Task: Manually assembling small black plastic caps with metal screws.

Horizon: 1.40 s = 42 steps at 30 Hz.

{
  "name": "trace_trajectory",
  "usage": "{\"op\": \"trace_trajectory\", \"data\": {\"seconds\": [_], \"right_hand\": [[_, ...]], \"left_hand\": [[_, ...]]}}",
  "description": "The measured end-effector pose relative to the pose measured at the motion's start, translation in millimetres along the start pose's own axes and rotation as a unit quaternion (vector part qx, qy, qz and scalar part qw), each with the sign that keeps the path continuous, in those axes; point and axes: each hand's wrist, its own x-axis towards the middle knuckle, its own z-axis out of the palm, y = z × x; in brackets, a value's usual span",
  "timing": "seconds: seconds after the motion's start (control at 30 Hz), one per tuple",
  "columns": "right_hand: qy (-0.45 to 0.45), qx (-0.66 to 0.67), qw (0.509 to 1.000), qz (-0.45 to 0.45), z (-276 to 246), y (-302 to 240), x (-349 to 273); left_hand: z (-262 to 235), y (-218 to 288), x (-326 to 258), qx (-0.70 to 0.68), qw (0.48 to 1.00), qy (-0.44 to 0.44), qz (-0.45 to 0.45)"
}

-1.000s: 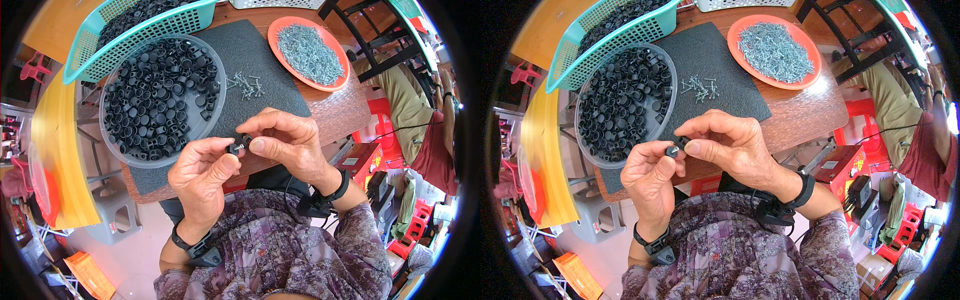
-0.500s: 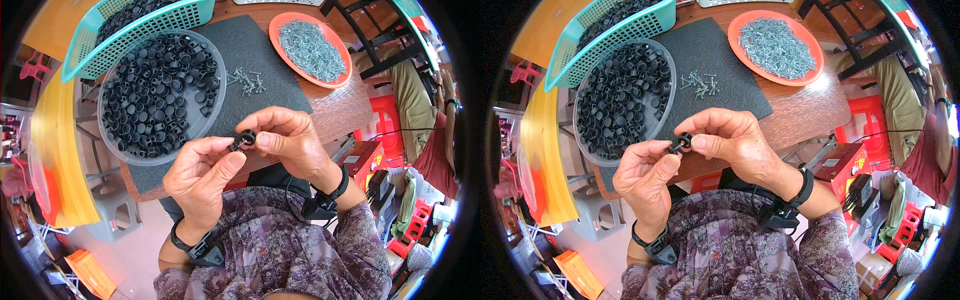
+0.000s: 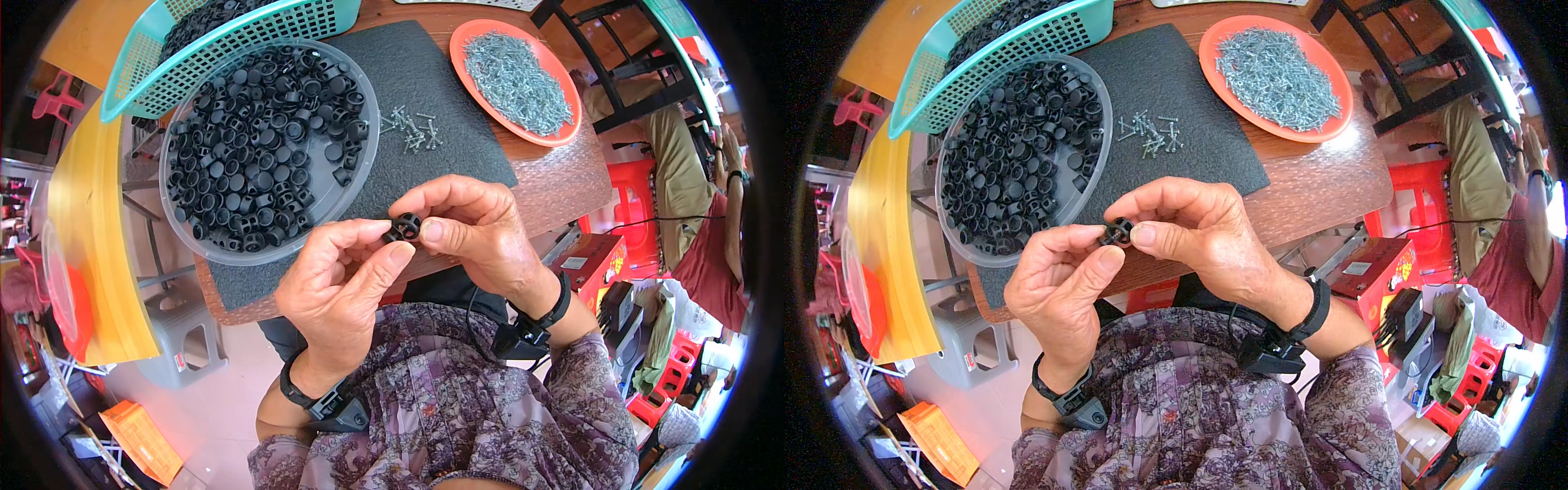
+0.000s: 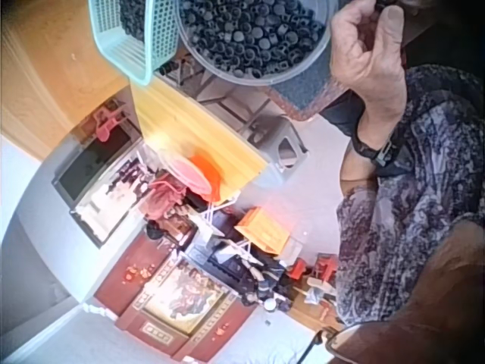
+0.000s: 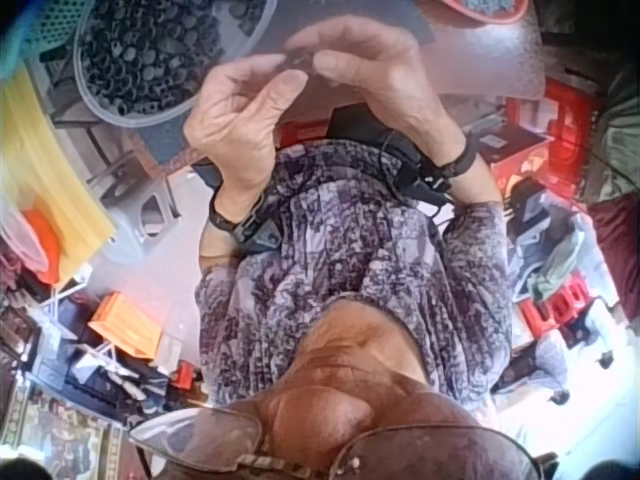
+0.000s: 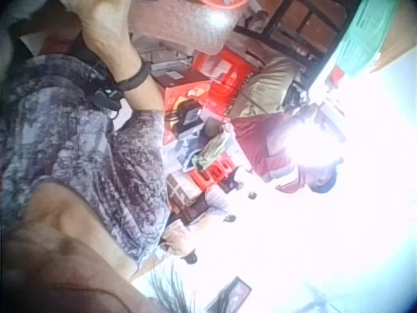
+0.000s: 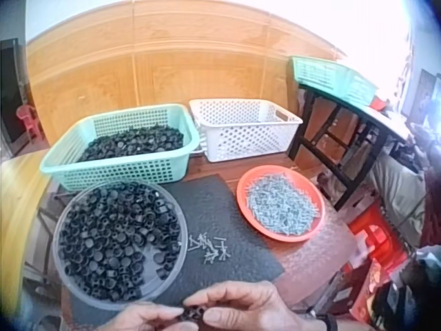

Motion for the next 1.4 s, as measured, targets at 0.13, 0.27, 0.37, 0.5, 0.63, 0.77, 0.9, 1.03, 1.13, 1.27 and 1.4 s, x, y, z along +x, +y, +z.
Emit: {"op": "trace_trajectory", "data": {"seconds": [0.13,0.27,0.37,0.5,0.63,0.77,0.9,1.03,1.13,1.27,1.4], "right_hand": [[0.013,-0.035,0.999,-0.022,3,1,-1],[0.015,-0.116,0.990,-0.075,2,3,-3],[0.026,-0.192,0.972,-0.135,4,3,-4],[0.030,-0.220,0.963,-0.153,4,2,-5],[0.033,-0.202,0.968,-0.144,6,-1,-6],[0.054,-0.079,0.991,-0.088,8,0,-8],[0.028,-0.137,0.983,-0.118,0,1,-6],[0.027,-0.143,0.981,-0.130,0,0,-6],[0.020,-0.156,0.976,-0.148,-1,2,-6],[0.011,-0.160,0.977,-0.139,-3,1,-6],[0.007,-0.171,0.974,-0.148,-5,2,-5]], "left_hand": [[-3,-6,1,0.030,0.999,-0.005,0.023],[-3,-4,1,0.053,0.998,-0.019,0.024],[-2,-1,1,0.046,0.999,-0.024,0.009],[0,-1,0,0.001,1.000,-0.020,-0.016],[-1,-2,1,0.022,0.999,-0.027,-0.023],[-3,0,2,0.023,0.998,-0.046,-0.025],[-3,7,3,0.029,0.995,-0.063,-0.065],[-4,4,4,0.059,0.992,-0.093,-0.064],[-5,4,4,0.065,0.991,-0.096,-0.073],[-6,6,6,0.076,0.988,-0.111,-0.073],[-6,7,10,0.055,0.985,-0.125,-0.101]]}}
